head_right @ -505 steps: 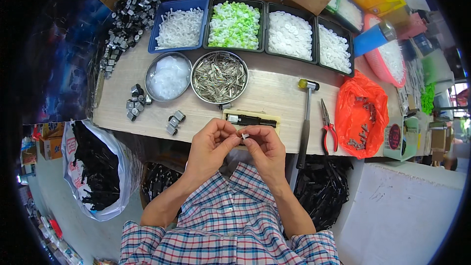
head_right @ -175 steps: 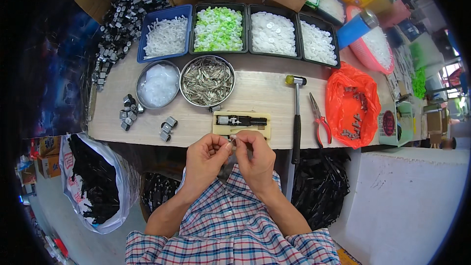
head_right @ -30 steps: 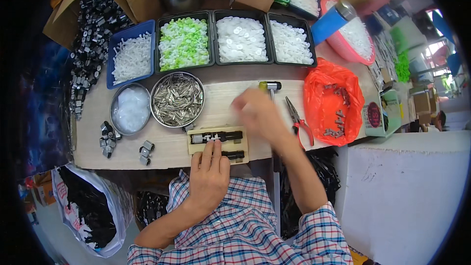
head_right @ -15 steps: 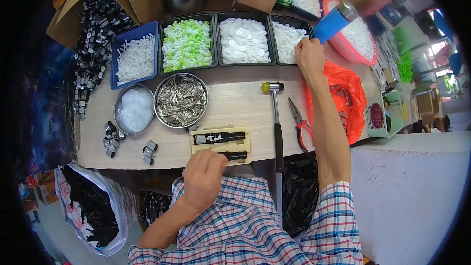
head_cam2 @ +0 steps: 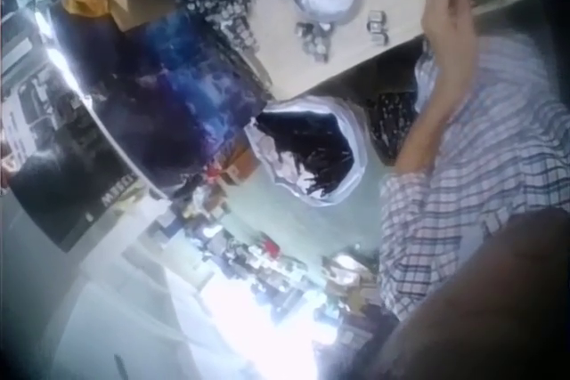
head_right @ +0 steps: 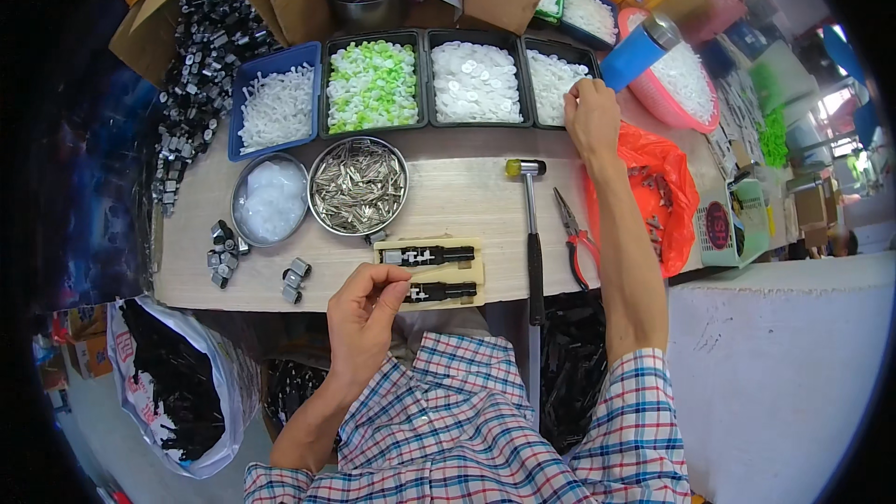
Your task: Assembling small components into a wooden jig and tapping them with a small mallet.
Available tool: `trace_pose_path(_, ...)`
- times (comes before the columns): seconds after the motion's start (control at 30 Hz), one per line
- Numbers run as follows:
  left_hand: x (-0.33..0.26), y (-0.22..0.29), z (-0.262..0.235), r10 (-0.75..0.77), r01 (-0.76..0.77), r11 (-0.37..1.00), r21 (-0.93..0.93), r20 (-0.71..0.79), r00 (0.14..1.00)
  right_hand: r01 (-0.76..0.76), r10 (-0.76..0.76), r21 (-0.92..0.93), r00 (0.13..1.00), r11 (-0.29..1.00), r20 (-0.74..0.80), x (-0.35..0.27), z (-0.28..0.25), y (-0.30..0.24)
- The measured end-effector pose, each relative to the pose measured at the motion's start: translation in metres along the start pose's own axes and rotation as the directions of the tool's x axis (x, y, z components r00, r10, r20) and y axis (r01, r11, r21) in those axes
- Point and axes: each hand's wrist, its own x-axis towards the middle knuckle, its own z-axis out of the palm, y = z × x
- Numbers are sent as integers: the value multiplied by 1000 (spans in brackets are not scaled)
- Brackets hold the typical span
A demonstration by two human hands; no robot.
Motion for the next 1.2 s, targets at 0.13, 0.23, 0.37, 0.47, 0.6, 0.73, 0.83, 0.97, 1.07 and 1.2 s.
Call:
trace_pose_path(0.13,2,0,-6,-54,49,995,-87,-54,997,-237,161,563,970,792,182,-55,-44,-118)
trace_pose_path(0.23,4,-2,-1,-11,3,995,-104,-76,997,-409,110,728,900,551,422,-118,-87,-199)
trace_pose_path(0.37,-2,-2,7,-54,42,970,-238,-44,998,-677,225,733,727,71,649,-158,-100,-246)
trace_pose_path(0.47,-5,-9,8,-55,36,961,-273,-61,997,-661,293,750,723,25,626,-160,-104,-259)
trace_pose_path(0.6,-8,-9,8,-55,38,986,-165,-99,994,-657,298,752,728,49,617,-163,-107,-263)
trace_pose_path(0.73,-13,-9,9,-8,3,999,-43,-132,991,-569,339,792,807,223,484,-175,-101,-268)
trace_pose_path(0.83,-15,-12,7,102,-102,995,8,-145,984,-545,364,815,813,198,455,-174,-103,-272)
trace_pose_path(0.97,-15,-10,8,95,-95,995,7,-141,985,-428,322,813,893,395,313,-174,-99,-271)
trace_pose_path(1.07,-16,-3,9,187,-177,981,73,-157,970,-25,68,720,997,693,-31,-171,-94,-259)
trace_pose_path(1.2,-3,-9,-2,614,-569,713,409,26,789,-109,108,757,993,644,51,-170,-100,-248)
